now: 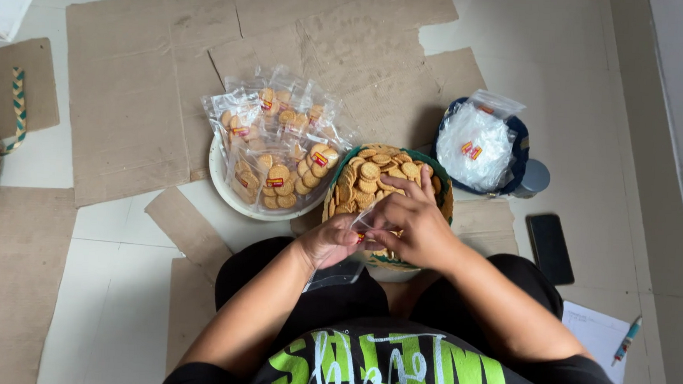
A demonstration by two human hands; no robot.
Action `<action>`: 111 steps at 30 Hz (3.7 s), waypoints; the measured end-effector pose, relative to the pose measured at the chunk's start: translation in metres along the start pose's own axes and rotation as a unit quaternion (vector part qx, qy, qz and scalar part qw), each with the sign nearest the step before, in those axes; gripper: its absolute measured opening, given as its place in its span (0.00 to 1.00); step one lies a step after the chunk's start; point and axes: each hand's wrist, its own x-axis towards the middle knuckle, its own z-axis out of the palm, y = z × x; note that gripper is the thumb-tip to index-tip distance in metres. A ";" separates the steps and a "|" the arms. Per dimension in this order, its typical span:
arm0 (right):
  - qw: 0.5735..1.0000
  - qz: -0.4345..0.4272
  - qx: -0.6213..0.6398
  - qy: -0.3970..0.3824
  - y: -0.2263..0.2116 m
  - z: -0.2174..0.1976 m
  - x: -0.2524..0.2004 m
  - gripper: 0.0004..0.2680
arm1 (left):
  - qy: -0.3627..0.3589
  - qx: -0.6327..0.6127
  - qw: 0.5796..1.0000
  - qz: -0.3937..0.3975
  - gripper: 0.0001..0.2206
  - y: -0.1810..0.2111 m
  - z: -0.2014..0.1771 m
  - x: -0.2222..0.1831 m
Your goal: Manually picking up cookies from a basket and placing them into small plastic bags for individual sale.
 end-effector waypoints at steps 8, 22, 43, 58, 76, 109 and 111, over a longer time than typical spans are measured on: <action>0.935 0.191 0.188 -0.234 0.038 -0.026 0.005 0.07 | -0.024 0.140 0.988 -0.053 0.35 0.041 0.000 -0.010; 0.923 0.327 0.122 -0.166 0.060 0.003 0.012 0.16 | 0.241 0.139 0.960 -0.039 0.36 -0.011 -0.059 -0.015; 0.840 0.086 -0.329 -0.423 0.155 0.099 -0.150 0.09 | 0.247 -0.111 0.963 0.013 0.34 -0.012 -0.077 0.018; 0.850 0.158 -0.317 -0.390 0.191 0.112 -0.167 0.17 | 0.305 -0.068 0.950 -0.011 0.37 -0.017 -0.109 0.001; 0.792 0.400 0.400 0.231 0.123 0.070 -0.080 0.13 | 0.136 0.095 0.965 -0.203 0.38 -0.026 -0.077 -0.001; 0.765 0.158 -0.254 -0.570 0.195 0.142 -0.169 0.16 | 0.206 -0.038 0.968 -0.140 0.39 -0.025 -0.099 0.005; 0.781 0.263 -0.247 -0.510 0.193 0.150 -0.175 0.18 | 0.202 -0.029 0.968 -0.145 0.39 -0.026 -0.100 0.004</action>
